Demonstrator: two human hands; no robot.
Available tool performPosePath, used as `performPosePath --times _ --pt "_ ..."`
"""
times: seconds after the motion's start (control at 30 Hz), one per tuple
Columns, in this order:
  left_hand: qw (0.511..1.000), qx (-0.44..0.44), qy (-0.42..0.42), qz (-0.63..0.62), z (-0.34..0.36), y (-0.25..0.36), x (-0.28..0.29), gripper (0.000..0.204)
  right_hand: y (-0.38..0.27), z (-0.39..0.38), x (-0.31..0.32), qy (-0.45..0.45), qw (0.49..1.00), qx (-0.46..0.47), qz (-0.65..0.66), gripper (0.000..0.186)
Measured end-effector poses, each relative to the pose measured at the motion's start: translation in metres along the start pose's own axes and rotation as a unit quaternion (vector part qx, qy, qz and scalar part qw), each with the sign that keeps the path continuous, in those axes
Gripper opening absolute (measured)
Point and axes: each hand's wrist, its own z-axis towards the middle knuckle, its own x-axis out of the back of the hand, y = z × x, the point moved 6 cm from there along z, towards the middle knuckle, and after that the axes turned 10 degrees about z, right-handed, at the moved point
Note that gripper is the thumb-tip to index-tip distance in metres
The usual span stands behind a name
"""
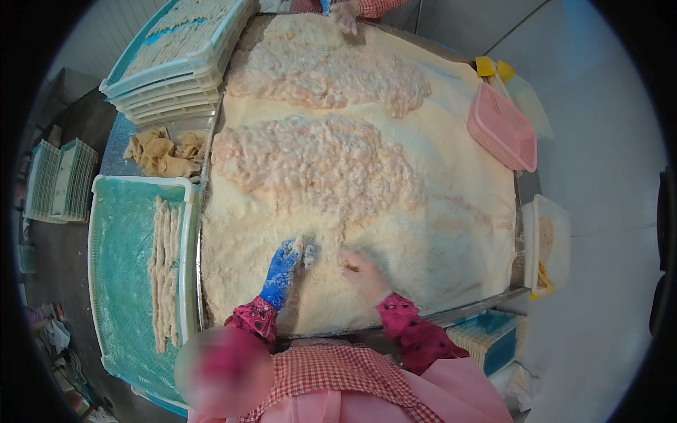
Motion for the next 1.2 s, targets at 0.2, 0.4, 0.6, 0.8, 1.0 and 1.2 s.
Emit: performPosePath --times 0.2,0.4,0.6,0.8,1.0,1.2 --pt "0.935 0.079 -0.170 -0.301 -0.023 -0.026 -0.009 0.037 -0.015 -0.002 -0.027 0.126 0.887 -0.151 0.418 0.028" --pt "0.905 -0.017 -0.287 -0.312 -0.040 0.028 -0.045 0.052 -0.109 -0.028 -0.047 0.158 0.939 0.244 0.184 0.034" --pt "0.850 -0.464 -0.116 -0.221 -0.041 -0.013 -0.052 0.054 -0.135 -0.008 -0.066 0.087 0.938 0.325 -0.083 0.042" --pt "0.782 -0.583 -0.056 -0.214 -0.083 0.031 -0.068 0.050 -0.125 -0.009 -0.074 0.096 0.926 0.357 -0.074 0.044" --pt "0.984 -0.165 0.026 -0.067 -0.059 0.000 -0.004 0.053 -0.129 -0.005 -0.074 0.073 0.945 0.318 0.008 0.047" --pt "0.988 0.078 0.133 -0.034 -0.037 0.003 0.041 0.041 -0.079 -0.012 -0.048 0.056 0.982 0.150 0.103 0.042"
